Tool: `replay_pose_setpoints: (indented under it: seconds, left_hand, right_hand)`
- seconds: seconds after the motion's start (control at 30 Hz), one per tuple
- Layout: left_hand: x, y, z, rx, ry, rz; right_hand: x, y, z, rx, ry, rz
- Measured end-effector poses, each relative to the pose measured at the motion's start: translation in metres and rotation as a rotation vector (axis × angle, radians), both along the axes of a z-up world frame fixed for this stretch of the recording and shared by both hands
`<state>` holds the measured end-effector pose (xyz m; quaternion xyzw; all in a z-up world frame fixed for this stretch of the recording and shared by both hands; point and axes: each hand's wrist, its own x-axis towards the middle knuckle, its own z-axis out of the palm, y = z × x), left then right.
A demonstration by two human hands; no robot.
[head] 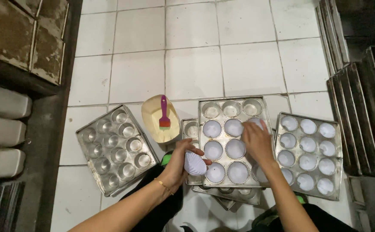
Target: Placing paper cupcake liners into metal baking trays.
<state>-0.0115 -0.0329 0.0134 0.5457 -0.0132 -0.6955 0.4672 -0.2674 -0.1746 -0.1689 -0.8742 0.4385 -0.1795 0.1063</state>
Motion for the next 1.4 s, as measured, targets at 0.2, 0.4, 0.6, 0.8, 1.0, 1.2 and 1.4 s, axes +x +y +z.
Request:
replay_pose_setpoints:
  seconds: [0.2, 0.4, 0.6, 0.8, 1.0, 1.2, 1.4]
  left_hand:
    - [-0.001, -0.007, 0.021, -0.035, 0.101, -0.07]
    - [-0.007, -0.006, 0.007, -0.141, 0.071, -0.134]
    - [-0.013, -0.008, -0.022, -0.254, -0.054, -0.036]
    - [-0.012, -0.005, -0.009, -0.228, 0.103, -0.015]
    - [-0.013, 0.008, 0.035, -0.442, 0.271, -0.383]
    - [0.003, 0.002, 0.064, -0.429, 0.212, -0.545]
    - [0.006, 0.006, 0.045, -0.418, 0.346, -0.648]
  right_hand:
    - [-0.026, -0.001, 0.0, 0.158, 0.144, -0.07]
    - [-0.012, 0.006, 0.03, 0.129, -0.153, -0.148]
    - [0.045, 0.093, 0.18, 0.387, -0.714, 0.102]
    - [0.068, 0.134, 0.211, -0.148, -0.336, 0.326]
    - [0.062, 0.134, 0.213, -0.171, -0.32, 0.11]
    - [0.065, 0.132, 0.213, 0.014, -0.484, 0.044]
    - [0.067, 0.128, 0.2, 0.306, -0.625, 0.077]
